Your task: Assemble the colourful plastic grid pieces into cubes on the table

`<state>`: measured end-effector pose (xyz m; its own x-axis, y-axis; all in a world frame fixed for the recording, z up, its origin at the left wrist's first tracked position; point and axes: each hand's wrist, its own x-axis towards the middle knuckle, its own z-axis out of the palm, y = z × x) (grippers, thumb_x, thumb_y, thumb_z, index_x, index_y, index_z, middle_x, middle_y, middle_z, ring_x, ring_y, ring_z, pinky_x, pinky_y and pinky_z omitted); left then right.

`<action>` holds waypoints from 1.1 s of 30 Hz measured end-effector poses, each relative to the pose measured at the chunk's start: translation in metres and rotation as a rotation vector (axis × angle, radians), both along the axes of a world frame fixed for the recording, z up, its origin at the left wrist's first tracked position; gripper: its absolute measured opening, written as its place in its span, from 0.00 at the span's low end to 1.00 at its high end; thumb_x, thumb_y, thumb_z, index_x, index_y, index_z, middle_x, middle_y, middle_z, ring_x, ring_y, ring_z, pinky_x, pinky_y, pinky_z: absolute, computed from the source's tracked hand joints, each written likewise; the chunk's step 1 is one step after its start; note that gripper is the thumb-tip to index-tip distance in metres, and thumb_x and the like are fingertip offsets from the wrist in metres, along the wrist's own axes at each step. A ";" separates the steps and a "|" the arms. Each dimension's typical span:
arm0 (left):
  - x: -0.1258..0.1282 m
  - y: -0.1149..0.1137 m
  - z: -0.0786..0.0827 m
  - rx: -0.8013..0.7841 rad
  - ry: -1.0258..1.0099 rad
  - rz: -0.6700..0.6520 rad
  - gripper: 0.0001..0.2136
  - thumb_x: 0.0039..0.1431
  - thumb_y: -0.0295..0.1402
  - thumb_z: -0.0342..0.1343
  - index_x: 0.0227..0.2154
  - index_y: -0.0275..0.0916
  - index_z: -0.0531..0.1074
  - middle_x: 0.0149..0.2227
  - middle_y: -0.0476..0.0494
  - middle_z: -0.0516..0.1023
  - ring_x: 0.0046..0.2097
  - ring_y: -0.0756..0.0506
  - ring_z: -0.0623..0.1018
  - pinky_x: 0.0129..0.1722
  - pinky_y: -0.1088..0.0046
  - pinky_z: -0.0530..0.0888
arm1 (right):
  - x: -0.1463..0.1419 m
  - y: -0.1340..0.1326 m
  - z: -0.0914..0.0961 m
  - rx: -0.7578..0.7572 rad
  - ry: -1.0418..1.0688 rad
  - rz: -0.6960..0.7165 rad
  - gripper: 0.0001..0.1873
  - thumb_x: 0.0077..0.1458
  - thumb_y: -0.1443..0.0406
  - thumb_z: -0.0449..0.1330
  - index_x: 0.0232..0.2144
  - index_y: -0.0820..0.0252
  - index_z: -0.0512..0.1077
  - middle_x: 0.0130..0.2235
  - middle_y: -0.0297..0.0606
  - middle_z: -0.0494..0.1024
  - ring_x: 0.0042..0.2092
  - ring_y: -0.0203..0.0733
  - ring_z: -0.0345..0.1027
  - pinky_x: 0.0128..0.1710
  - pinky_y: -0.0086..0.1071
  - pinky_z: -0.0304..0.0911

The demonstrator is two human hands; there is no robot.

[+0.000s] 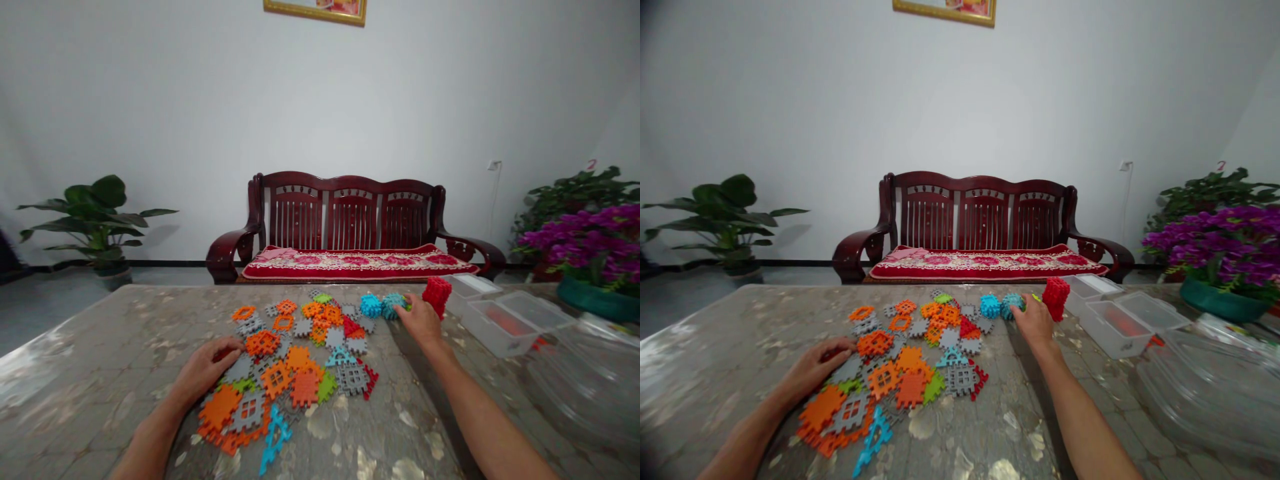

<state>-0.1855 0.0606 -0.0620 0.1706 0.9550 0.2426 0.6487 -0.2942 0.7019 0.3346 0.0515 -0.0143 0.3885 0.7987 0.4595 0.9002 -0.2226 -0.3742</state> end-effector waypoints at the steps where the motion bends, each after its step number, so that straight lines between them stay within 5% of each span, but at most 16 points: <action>1: 0.000 0.000 0.000 -0.001 -0.004 0.004 0.20 0.52 0.54 0.57 0.33 0.43 0.81 0.43 0.42 0.85 0.47 0.37 0.81 0.51 0.62 0.77 | 0.000 0.003 0.002 -0.010 -0.031 -0.006 0.21 0.57 0.56 0.61 0.50 0.59 0.76 0.46 0.48 0.82 0.47 0.51 0.76 0.46 0.36 0.66; 7: 0.001 -0.002 0.002 -0.015 0.011 0.008 0.20 0.54 0.52 0.55 0.34 0.42 0.81 0.42 0.42 0.85 0.45 0.38 0.82 0.50 0.62 0.77 | -0.004 0.003 -0.002 0.044 -0.053 0.049 0.19 0.58 0.57 0.59 0.48 0.59 0.77 0.46 0.49 0.81 0.49 0.51 0.74 0.49 0.37 0.64; 14: 0.016 -0.013 0.019 0.032 0.137 0.020 0.22 0.57 0.51 0.52 0.43 0.43 0.82 0.47 0.42 0.84 0.50 0.37 0.80 0.55 0.60 0.74 | -0.041 -0.032 -0.044 0.148 0.238 0.336 0.19 0.60 0.56 0.50 0.37 0.58 0.79 0.41 0.45 0.82 0.45 0.48 0.74 0.49 0.39 0.66; 21: 0.059 -0.039 0.032 0.010 0.519 0.069 0.22 0.65 0.47 0.48 0.57 0.47 0.74 0.64 0.38 0.71 0.66 0.33 0.67 0.66 0.42 0.54 | -0.048 -0.030 -0.057 0.012 0.208 0.366 0.18 0.57 0.61 0.50 0.37 0.59 0.79 0.42 0.45 0.82 0.46 0.49 0.74 0.49 0.39 0.65; 33: 0.149 -0.069 0.011 0.105 0.606 0.056 0.26 0.67 0.48 0.46 0.64 0.46 0.65 0.67 0.32 0.65 0.68 0.30 0.62 0.64 0.39 0.56 | -0.048 -0.022 -0.062 -0.028 0.001 0.444 0.16 0.58 0.66 0.51 0.36 0.60 0.79 0.41 0.44 0.81 0.46 0.48 0.72 0.50 0.37 0.63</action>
<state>-0.0370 -0.0080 -0.0507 0.2579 0.9427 0.2114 0.9396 -0.2958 0.1725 0.2868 0.0291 -0.0764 0.0050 0.9005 0.4349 0.9106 0.1757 -0.3742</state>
